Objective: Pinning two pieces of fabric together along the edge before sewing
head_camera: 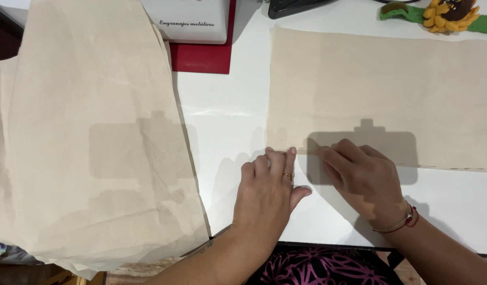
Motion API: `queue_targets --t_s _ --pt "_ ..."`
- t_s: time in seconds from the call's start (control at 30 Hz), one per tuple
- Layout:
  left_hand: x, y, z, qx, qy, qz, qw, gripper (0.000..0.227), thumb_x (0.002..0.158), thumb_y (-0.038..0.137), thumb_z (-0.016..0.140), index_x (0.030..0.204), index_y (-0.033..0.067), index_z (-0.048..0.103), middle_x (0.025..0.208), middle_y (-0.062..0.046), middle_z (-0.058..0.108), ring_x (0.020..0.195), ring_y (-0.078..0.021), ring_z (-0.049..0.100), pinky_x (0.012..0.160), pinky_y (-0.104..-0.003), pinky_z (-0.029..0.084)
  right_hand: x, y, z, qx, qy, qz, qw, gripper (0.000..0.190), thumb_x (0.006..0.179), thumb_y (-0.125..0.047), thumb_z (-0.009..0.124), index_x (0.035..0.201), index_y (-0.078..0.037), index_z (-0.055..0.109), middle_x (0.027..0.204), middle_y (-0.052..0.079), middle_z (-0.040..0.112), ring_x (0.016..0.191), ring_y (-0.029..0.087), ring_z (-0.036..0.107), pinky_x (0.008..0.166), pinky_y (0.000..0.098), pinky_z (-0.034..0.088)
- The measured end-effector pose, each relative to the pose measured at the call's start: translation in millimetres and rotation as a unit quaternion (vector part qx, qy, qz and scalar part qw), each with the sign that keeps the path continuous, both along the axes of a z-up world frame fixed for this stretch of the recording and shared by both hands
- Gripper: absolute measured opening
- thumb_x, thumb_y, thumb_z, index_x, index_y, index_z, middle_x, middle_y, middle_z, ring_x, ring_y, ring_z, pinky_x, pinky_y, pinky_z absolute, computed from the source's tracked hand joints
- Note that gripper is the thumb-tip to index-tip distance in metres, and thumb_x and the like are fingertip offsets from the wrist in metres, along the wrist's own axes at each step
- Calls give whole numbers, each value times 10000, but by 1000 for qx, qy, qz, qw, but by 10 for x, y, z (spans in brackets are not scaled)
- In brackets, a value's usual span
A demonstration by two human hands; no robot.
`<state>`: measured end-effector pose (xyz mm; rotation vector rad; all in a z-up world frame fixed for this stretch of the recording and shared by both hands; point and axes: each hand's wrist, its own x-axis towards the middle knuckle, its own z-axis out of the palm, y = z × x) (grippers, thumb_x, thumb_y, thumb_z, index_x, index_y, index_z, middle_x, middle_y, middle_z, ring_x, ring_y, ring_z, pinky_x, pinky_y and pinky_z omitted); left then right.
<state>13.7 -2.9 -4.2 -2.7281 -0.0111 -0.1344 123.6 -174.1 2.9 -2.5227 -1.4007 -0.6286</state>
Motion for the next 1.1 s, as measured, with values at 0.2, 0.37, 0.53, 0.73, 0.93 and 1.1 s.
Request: queue_targets --t_s 0.2,0.37,0.53,0.73,0.93,1.1 --pt "-21 27 -31 -30 -29 -4 999 840 961 807 260 1582 273 449 1251 -49 586 1048 -226 520 950 -370 399 -64 78 81 -35 -98 1 995 206 971 10 681 873 -166 637 808 -57 607 566 135 458 637 240 478" --pt "-38 28 -89 -80 -85 -7 993 799 972 801 303 1532 278 529 1239 -77 603 1067 -234 535 967 -376 411 -88 127 115 -50 -121 1 991 223 910 54 678 971 -161 684 844 -85 630 626 71 551 656 226 463" --pt "-42 20 -99 -146 -140 -24 979 780 970 778 381 1495 235 577 1257 -130 611 1061 -277 557 985 -418 433 -75 162 87 -42 -153 -6 987 224 968 40 642 893 -171 632 724 -73 505 558 83 452 616 221 411" --pt "-30 43 20 -201 -147 -26 968 733 960 756 437 1433 229 622 1226 -130 622 1000 -277 566 911 -419 447 -31 157 68 -30 -173 -6 984 327 1074 -155 726 777 -189 593 640 -79 394 549 75 389 600 212 399" --pt "-14 -23 102 -344 -157 -25 926 690 964 649 526 1395 127 660 1242 -177 598 1131 -315 549 1043 -491 389 3 101 12 79 -59 -10 995 203 1014 -19 717 907 -187 676 669 -42 459 507 161 305 493 244 325" --pt "-13 -99 95 -374 -141 -23 916 681 984 612 521 1409 92 635 1289 -199 583 1161 -335 532 1053 -504 363 21 46 -42 87 5 -24 996 170 1003 -62 691 1037 -228 714 765 -76 607 535 157 487 521 265 426"
